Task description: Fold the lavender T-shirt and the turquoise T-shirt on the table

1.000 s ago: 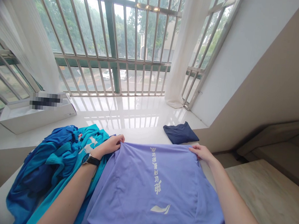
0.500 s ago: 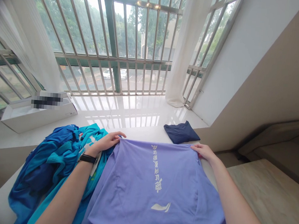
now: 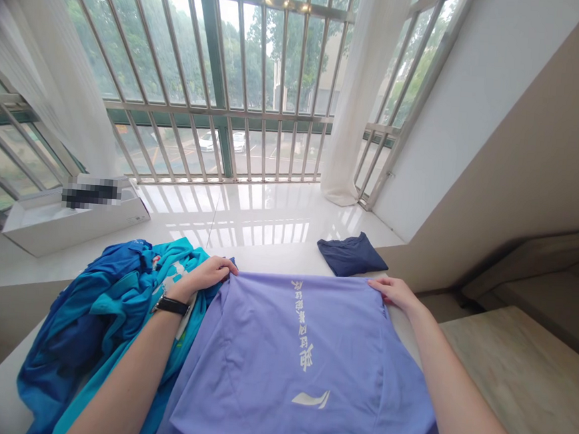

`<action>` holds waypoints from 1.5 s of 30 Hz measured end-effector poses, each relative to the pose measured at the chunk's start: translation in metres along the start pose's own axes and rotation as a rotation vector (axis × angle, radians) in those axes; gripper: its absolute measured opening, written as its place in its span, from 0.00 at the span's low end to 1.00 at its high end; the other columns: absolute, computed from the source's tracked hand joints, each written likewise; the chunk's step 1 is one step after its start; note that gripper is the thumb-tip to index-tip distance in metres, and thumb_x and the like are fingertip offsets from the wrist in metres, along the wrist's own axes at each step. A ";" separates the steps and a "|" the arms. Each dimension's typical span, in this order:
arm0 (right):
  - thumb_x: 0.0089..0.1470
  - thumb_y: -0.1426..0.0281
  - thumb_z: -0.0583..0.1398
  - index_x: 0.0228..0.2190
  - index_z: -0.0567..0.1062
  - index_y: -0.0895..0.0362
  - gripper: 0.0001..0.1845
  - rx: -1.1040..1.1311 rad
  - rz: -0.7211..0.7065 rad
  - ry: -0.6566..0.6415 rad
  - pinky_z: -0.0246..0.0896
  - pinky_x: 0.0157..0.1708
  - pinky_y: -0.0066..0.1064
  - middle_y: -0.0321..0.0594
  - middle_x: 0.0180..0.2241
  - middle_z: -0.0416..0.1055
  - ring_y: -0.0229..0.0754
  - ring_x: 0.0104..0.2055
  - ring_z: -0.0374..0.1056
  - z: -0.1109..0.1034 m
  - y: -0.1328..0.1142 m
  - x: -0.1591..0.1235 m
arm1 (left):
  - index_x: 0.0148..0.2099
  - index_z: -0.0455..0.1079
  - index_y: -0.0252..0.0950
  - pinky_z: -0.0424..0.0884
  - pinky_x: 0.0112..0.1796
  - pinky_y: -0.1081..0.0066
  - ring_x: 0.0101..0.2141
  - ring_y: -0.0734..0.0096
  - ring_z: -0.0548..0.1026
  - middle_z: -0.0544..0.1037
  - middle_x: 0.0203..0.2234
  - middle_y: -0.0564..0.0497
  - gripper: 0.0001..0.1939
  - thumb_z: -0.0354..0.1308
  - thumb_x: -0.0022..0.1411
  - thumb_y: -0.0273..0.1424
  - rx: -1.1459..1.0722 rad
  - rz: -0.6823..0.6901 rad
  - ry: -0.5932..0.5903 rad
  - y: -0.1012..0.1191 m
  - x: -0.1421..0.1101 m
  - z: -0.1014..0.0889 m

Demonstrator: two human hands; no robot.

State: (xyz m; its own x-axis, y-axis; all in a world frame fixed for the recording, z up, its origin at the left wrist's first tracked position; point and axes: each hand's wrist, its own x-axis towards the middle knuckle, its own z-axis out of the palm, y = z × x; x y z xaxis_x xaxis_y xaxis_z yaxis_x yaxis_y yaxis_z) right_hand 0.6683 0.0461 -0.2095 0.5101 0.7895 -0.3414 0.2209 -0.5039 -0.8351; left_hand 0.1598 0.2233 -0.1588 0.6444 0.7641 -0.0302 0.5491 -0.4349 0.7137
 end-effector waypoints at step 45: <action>0.30 0.50 0.72 0.28 0.81 0.56 0.26 -0.059 0.004 0.009 0.66 0.30 0.29 0.41 0.28 0.77 0.43 0.33 0.71 0.003 -0.012 -0.011 | 0.37 0.64 0.36 0.74 0.29 0.71 0.28 0.65 0.78 0.75 0.23 0.53 0.11 0.55 0.57 0.38 -0.337 -0.241 -0.072 0.025 -0.004 0.007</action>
State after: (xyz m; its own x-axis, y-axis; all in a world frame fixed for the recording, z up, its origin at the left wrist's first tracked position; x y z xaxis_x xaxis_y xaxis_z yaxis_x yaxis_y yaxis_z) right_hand 0.6575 0.0444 -0.1965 0.5185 0.7845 -0.3402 0.2676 -0.5268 -0.8068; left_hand 0.1746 0.2061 -0.1462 0.5607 0.7846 -0.2646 0.4914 -0.0581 0.8690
